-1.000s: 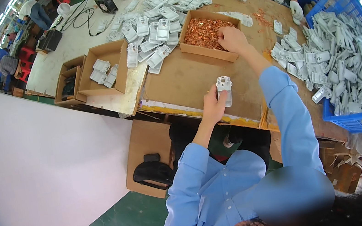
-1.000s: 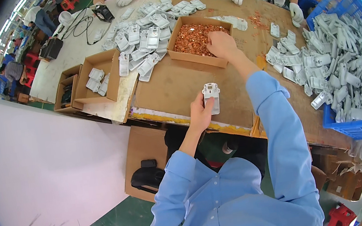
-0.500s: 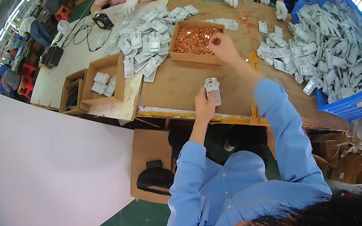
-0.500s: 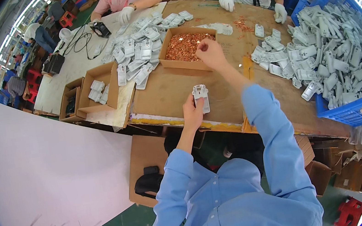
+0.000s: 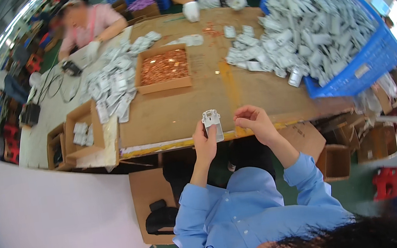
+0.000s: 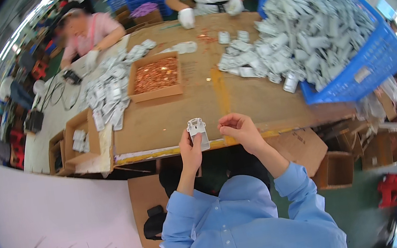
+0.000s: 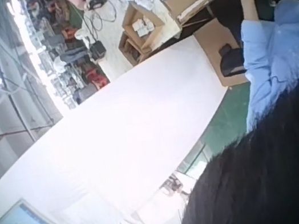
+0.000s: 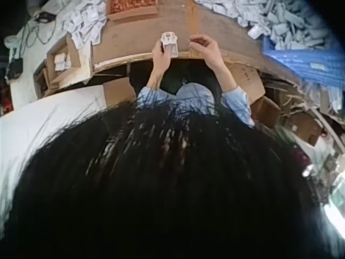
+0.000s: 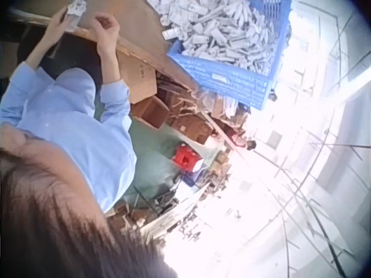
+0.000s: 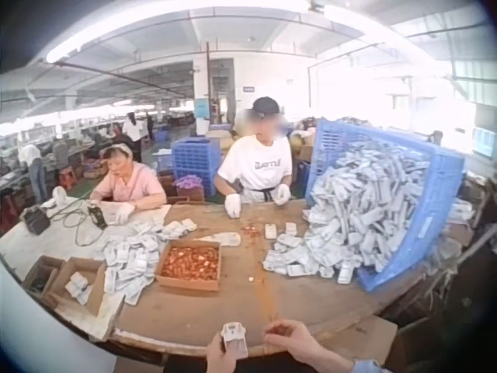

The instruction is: Manually assembling electronic components by inserting small metal pins into plastic housings at a factory workbench.

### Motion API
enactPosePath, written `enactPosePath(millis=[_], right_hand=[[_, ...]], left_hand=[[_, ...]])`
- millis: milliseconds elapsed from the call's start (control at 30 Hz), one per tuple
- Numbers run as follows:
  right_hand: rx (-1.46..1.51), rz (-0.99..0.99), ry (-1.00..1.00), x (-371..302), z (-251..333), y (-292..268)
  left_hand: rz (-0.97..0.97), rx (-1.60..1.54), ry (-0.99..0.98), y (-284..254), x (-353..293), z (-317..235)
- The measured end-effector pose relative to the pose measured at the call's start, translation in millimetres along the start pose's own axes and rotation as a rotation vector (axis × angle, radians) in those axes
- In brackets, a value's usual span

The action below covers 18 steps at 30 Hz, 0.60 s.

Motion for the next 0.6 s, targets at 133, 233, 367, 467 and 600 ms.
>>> enactPosePath(millis=[133, 233, 367, 467, 600], right_hand=[[-0.002, -0.056, -0.036, -21.7, 13.6, -14.0], [0.045, -0.068, -0.061, -32.2, 17.5, -21.9], [0.103, -0.117, -0.067, -44.7, 13.7, -27.1], [0.132, -0.139, -0.055, -51.5, 5.1, -25.0], [0.125, -0.186, -0.021, -58.4, 0.3, -20.9]], left_hand=[[0.127, -0.171, -0.101, 36.5, -24.4, 0.0], [0.181, -0.181, -0.145, 50.0, -42.1, -5.8], [0.217, -0.140, -0.134, 53.9, -55.6, -9.1], [0.208, -0.128, -0.147, 53.4, -62.0, -8.6], [0.167, -0.063, -0.137, 48.9, -69.8, -10.9]])
Point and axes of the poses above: each hand's wrist, its own x-axis towards the middle knuckle, its own y-axis out of the palm, z = x × y, the point moved 3 cm from there along x, towards the middle knuckle, and after that the axes turned 9 degrees about -y, right-handed, at the moved point
